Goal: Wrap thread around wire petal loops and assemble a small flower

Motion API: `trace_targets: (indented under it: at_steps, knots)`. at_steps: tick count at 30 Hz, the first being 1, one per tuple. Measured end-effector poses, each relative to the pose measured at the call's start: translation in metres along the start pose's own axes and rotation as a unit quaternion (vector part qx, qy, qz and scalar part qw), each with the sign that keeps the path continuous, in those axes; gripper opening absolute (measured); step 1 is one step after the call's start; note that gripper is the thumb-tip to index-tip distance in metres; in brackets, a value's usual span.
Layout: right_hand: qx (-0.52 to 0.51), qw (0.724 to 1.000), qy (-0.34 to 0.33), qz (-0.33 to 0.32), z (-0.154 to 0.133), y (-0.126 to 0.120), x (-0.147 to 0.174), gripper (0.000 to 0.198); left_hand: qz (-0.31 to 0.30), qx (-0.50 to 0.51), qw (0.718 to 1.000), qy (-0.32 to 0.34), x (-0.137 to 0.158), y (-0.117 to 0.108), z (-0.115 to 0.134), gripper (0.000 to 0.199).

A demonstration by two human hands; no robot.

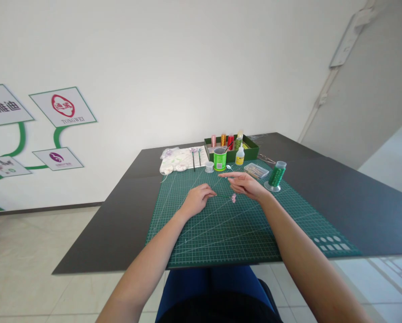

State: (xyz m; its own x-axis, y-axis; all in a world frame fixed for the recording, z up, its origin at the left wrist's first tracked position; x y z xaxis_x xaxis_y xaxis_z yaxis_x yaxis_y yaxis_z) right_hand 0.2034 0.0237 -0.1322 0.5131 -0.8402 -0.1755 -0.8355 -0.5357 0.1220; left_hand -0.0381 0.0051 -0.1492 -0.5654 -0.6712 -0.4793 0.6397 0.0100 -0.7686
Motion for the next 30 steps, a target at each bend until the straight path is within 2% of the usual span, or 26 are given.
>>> trace_targets:
  at_steps: [7, 14, 30]
  knots:
    - [0.025, 0.999, 0.001, 0.032, 0.007, -0.005, -0.004, 0.053, 0.008, 0.035, 0.999, 0.013, -0.001, -0.001, 0.006, 0.020]
    - [0.046, 0.998, 0.017, 0.032, 0.016, -0.007, -0.008, 0.058, 0.016, 0.070, 0.997, 0.015, -0.002, -0.004, 0.014, 0.020]
    - [0.086, 0.993, 0.069, 0.036, 0.030, -0.008, -0.012, 0.065, 0.112, 0.159, 0.981, -0.007, -0.004, -0.008, 0.018, 0.014]
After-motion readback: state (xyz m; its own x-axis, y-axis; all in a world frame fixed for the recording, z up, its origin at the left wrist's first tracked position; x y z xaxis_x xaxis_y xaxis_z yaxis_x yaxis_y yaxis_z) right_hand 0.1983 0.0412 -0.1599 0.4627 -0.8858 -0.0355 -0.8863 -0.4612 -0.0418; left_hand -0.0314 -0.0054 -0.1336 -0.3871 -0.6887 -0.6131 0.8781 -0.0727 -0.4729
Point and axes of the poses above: each hand's wrist, its own x-axis away from the middle knuckle, its own y-axis out of the palm, z = x × y, the point moved 1 cm from there along -x, towards the middle knuckle
